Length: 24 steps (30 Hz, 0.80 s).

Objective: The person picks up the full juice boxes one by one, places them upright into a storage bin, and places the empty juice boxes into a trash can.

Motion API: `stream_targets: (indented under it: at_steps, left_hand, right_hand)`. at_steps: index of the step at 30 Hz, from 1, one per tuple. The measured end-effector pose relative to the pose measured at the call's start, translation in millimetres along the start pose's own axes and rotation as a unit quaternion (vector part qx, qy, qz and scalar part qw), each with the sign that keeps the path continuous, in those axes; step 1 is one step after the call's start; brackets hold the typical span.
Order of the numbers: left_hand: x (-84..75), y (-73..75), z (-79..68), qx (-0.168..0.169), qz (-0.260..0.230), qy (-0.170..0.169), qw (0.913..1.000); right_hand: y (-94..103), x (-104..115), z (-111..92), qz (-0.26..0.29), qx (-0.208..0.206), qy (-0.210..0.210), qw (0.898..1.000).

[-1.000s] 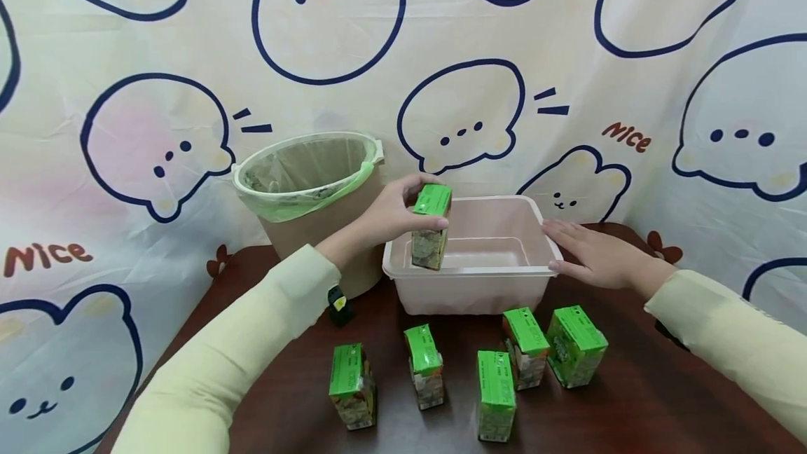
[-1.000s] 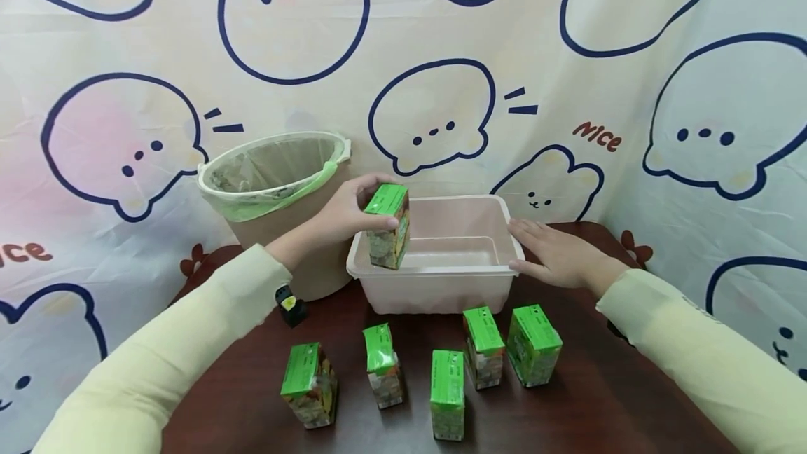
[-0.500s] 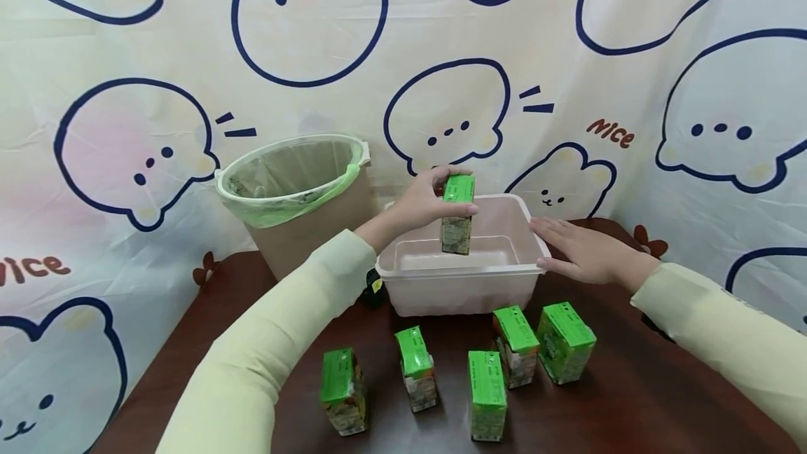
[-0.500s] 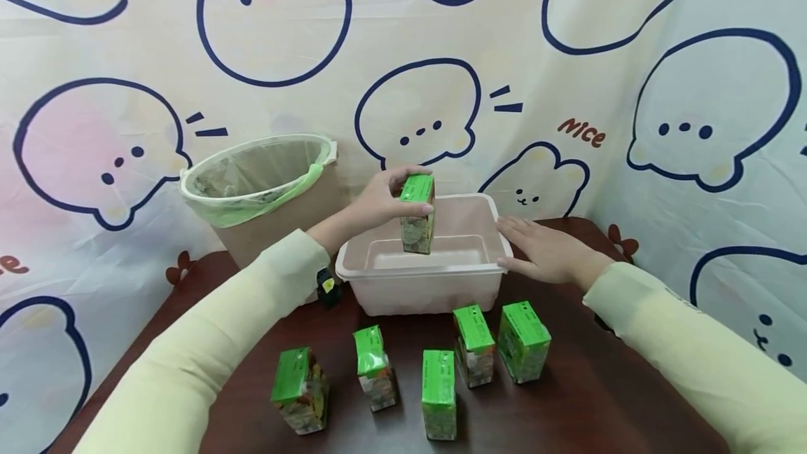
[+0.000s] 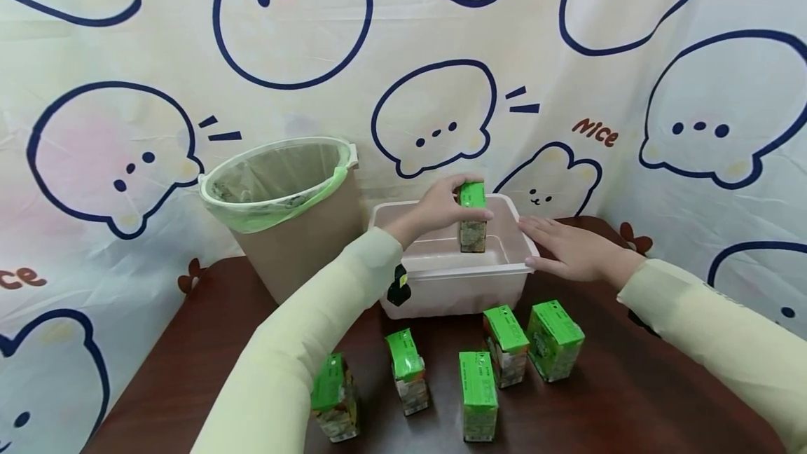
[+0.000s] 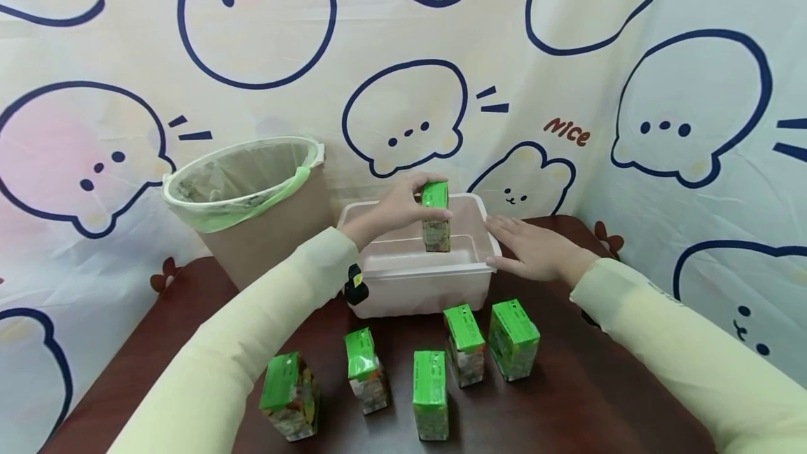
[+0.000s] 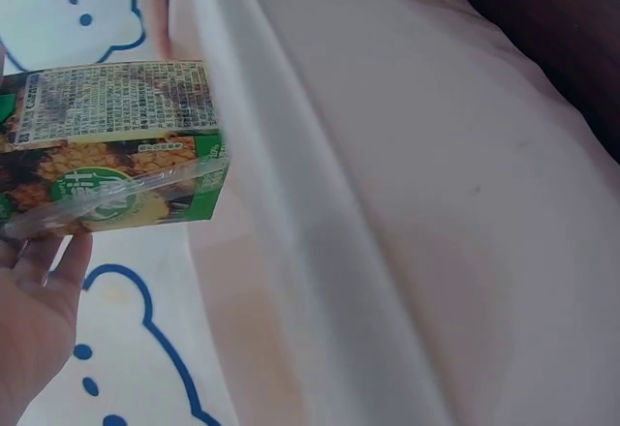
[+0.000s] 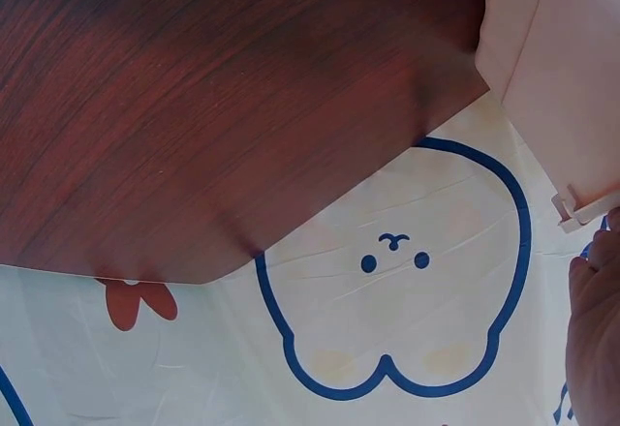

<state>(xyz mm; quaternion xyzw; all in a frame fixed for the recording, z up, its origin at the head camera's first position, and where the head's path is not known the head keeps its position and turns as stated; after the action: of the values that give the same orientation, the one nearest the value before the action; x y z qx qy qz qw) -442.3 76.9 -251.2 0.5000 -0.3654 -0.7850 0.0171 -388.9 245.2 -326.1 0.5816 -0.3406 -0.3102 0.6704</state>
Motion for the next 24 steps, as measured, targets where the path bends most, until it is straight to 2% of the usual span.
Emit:
stream_targets:
  at_steps: [7, 12, 19, 24]
  left_hand:
    - [13.2, -14.3, 9.2, 0.01, 0.021, 0.014, 0.9996]
    - [17.9, -21.7, 12.6, 0.021, 0.028, 0.01, 0.9994]
    - [24.6, -33.6, 13.7, 0.051, 0.02, 0.017, 0.9983]
    - [26.5, -42.0, 14.5, 0.073, 0.014, 0.006, 0.9972]
  right_hand:
    - [3.1, 2, 1, -0.007, -0.005, 0.009, 1.0]
    - [4.1, 4, 1, -0.005, -0.002, 0.008, 1.0]
    - [2.3, 2, 1, -0.01, 0.004, 0.001, 1.0]
    - [2.4, 3, 1, -0.01, 0.003, -0.001, 1.0]
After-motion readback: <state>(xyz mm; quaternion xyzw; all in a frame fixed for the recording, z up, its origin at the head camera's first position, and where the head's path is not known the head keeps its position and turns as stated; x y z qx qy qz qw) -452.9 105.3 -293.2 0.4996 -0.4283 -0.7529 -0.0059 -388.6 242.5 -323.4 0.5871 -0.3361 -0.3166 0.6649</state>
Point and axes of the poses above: each hand's wrist, its own z-axis towards the middle knuckle, its own y-axis out of the back of the hand, x = y × z, the point moved 10 cm from there along z, towards the middle knuckle, and after that the axes turned 1 degree about y, right-handed, at the moved point
